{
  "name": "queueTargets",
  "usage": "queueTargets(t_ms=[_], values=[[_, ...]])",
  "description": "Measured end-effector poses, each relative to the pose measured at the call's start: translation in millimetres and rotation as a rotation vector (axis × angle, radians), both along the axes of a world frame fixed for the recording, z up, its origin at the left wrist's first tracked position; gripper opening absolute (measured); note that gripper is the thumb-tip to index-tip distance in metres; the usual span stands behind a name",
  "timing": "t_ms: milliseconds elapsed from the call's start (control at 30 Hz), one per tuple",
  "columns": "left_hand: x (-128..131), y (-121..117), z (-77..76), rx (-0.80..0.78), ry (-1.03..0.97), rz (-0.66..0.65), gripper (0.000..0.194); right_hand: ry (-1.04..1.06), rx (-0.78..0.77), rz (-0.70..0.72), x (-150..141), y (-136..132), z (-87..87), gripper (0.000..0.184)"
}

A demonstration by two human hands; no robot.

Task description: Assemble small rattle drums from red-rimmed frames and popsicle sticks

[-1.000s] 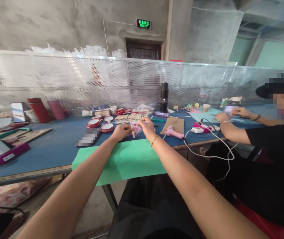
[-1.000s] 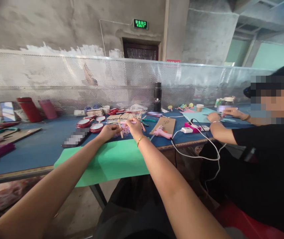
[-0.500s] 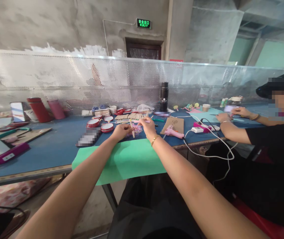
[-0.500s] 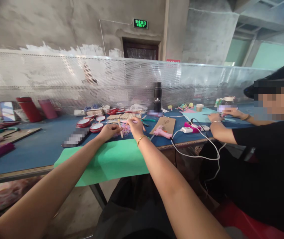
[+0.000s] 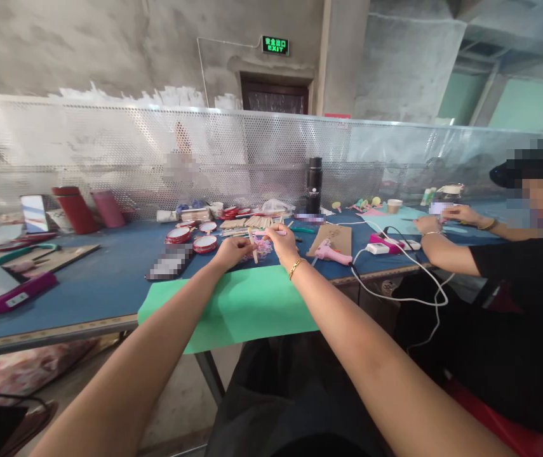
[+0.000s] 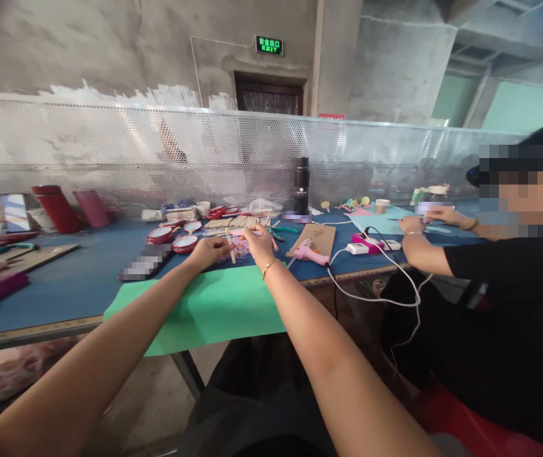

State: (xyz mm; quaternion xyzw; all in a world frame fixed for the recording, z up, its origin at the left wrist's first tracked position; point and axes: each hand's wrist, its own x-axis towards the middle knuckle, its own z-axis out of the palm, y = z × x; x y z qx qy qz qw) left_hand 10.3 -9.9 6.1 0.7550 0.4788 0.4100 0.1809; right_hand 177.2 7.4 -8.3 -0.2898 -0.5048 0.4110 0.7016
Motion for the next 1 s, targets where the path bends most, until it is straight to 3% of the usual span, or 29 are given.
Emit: queueTargets(t_ms=[1000], values=[[-0.4, 1.6, -0.6, 0.013, 0.006, 0.0, 0.043, 0.009, 0.009, 0.003, -1.3, 3.2, -1.7, 0.016]])
